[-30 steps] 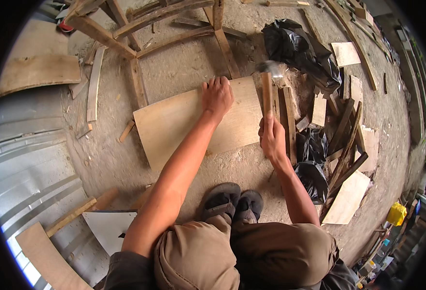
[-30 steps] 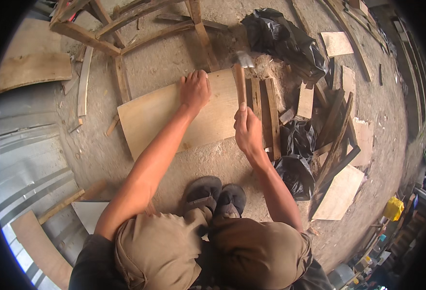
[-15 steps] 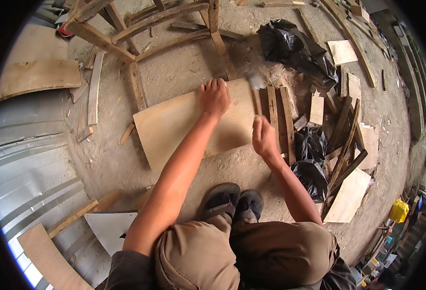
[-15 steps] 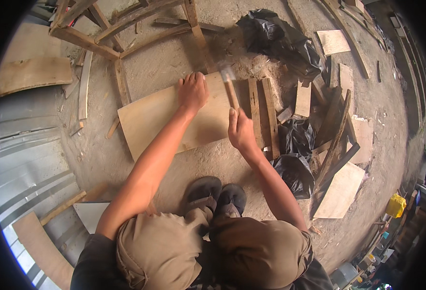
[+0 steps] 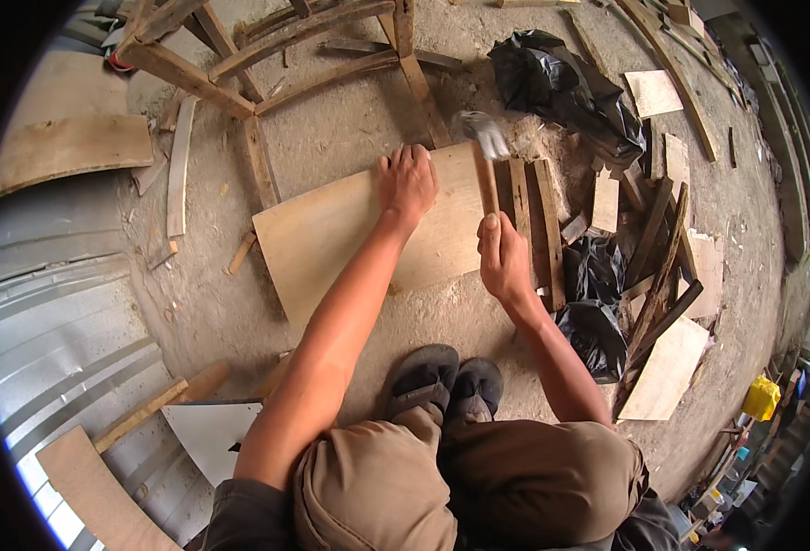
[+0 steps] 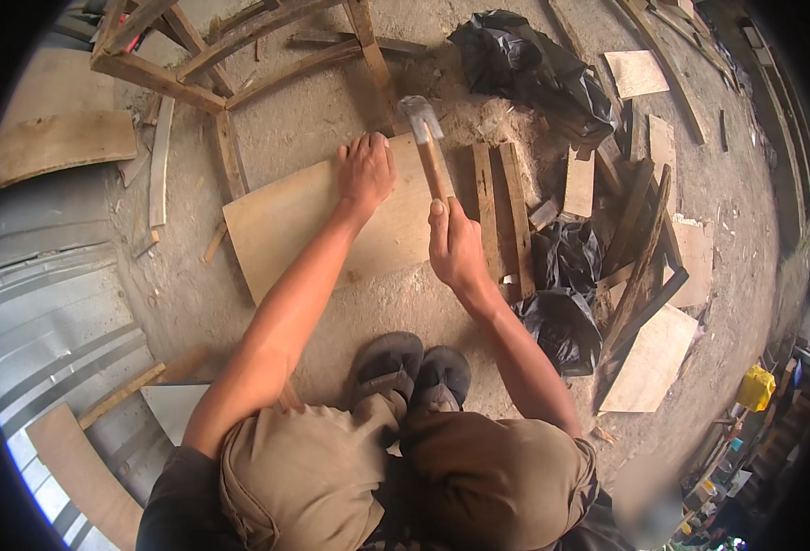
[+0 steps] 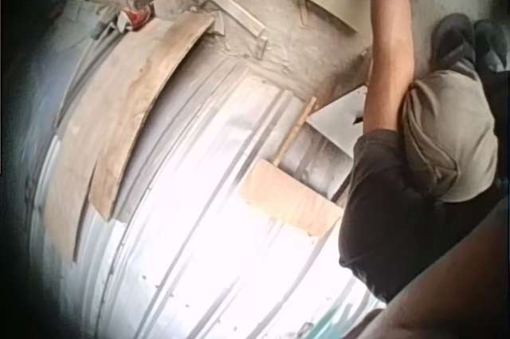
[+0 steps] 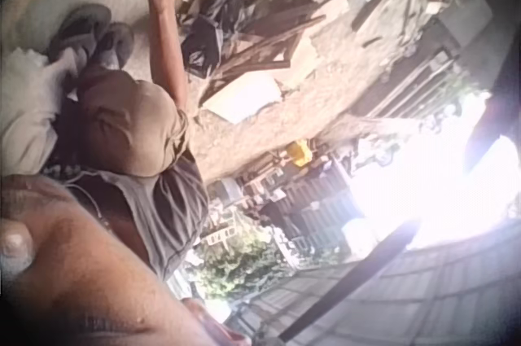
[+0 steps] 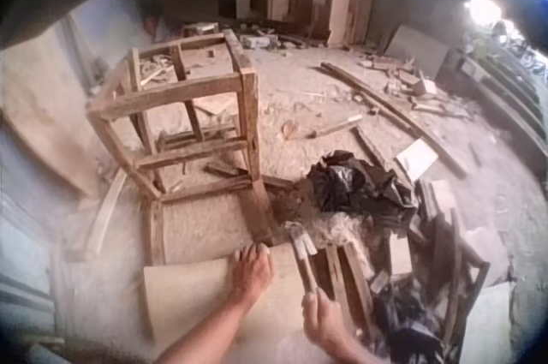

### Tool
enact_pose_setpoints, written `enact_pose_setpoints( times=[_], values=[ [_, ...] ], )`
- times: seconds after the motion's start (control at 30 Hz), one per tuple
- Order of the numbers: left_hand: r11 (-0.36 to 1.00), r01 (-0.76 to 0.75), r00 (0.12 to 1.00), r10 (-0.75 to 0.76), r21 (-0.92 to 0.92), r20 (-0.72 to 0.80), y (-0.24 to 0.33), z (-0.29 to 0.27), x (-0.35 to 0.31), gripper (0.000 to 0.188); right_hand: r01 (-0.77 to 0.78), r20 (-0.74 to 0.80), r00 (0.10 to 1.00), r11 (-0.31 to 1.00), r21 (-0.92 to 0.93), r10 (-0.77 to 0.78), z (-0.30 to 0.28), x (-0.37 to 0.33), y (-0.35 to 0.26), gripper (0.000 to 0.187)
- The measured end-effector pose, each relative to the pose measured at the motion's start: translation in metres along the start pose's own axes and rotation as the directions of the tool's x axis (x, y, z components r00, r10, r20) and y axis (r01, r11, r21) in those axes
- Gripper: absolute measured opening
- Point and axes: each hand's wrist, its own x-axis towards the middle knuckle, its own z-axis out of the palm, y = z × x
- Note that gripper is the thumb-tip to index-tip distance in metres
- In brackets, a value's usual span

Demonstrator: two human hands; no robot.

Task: The person assembles a wooden chair by attaching a plywood seat to the chair frame using a hammer and nails. They position the seat, hammer nails into the frame, and adjust the chair to fit the components.

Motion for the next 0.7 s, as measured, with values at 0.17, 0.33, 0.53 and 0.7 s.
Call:
enact_pose_setpoints(
  times=[0.17, 0.33, 0.53, 0.7],
  values=[
    [0.999, -0.034, 0.998, 0.035, 0.036, -0.044, 0.008, 0.001, 0.008, 0.019, -0.103, 0.024, 0.994, 0.968, -0.228, 0.111, 0.001, 0.009, 0.034, 0.053],
    [1.000, -0.010, 0.998, 0.011, 0.023, -0.055, 0.000, 0.001, 0.002, 0.018, -0.122, 0.003, 0.992, 0.988, -0.090, 0.122, 0.005, -0.003, 0.012, 0.055],
    [0.997, -0.008, 0.999, 0.005, 0.078, 0.035, 0.003, -0.001, 0.002, 0.019, -0.106, -0.038, 0.994, 0.988, -0.115, 0.102, 0.003, 0.000, 0.026, 0.055],
    [0.996, -0.064, 0.997, 0.066, 0.061, -0.027, 0.008, 0.006, 0.000, 0.014, -0.264, 0.017, 0.964, 0.962, -0.063, 0.266, -0.020, 0.004, 0.032, 0.050]
  ],
)
